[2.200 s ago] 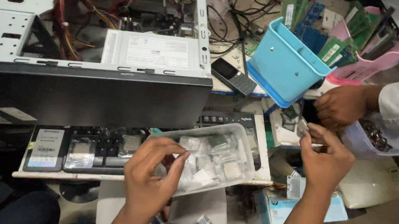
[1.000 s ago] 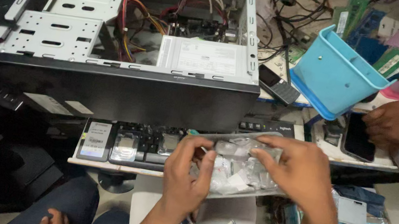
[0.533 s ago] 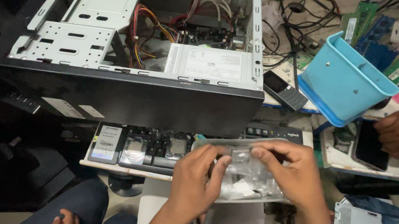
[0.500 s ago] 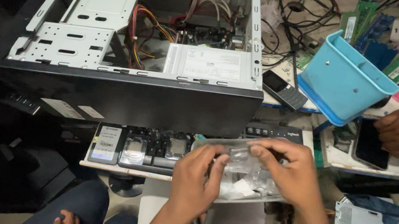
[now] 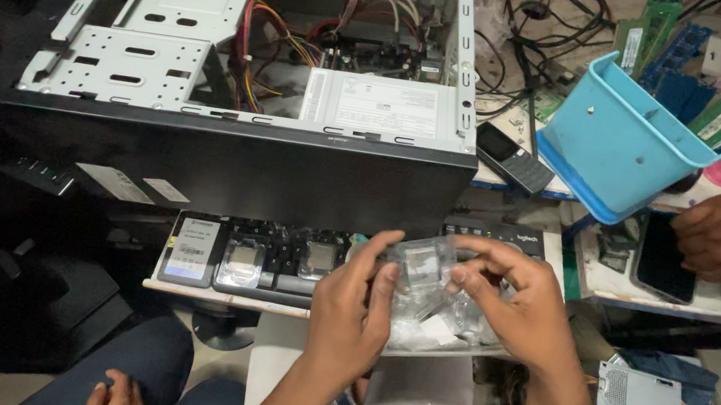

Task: The person handles small plastic-wrapped electronic components, picking them up from a tray, inspecting them, and placing them back. Another person is visible nearby handling similar items.

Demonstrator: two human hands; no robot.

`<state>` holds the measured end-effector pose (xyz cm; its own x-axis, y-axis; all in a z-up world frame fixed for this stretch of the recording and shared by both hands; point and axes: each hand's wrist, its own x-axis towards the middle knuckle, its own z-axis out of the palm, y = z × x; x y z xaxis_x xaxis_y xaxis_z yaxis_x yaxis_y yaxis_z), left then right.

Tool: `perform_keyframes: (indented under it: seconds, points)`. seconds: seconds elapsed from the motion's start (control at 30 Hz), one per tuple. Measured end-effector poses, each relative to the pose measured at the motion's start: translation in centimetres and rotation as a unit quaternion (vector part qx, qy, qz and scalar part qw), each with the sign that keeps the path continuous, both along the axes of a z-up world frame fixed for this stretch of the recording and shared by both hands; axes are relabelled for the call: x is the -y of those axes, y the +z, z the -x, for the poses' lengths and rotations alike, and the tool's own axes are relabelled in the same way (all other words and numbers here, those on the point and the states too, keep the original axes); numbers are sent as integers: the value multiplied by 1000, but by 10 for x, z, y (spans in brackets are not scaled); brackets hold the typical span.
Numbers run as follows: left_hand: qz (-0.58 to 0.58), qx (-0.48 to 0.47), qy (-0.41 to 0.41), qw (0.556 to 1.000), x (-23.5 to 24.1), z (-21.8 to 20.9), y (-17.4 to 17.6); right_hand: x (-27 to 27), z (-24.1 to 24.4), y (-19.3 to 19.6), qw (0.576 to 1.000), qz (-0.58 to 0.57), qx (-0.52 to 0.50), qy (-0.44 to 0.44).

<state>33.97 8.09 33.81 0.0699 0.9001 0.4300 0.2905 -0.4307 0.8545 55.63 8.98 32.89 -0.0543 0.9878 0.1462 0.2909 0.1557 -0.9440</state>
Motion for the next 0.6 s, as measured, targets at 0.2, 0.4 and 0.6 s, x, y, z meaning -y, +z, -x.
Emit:
perform_keyframes:
  seconds: [0.2,0.4,0.6]
  points:
    - [-18,-16,-4,1000,0,2,-8,1,1,0,1000,2,-4,-5]
    - [-40,9,-46,998,-2,8,-13,1,1,3,1000,1,3,-11]
    - [-6,9,-62,998,-1,10,-16,2,-3,-2,1000,-29,-1,-4]
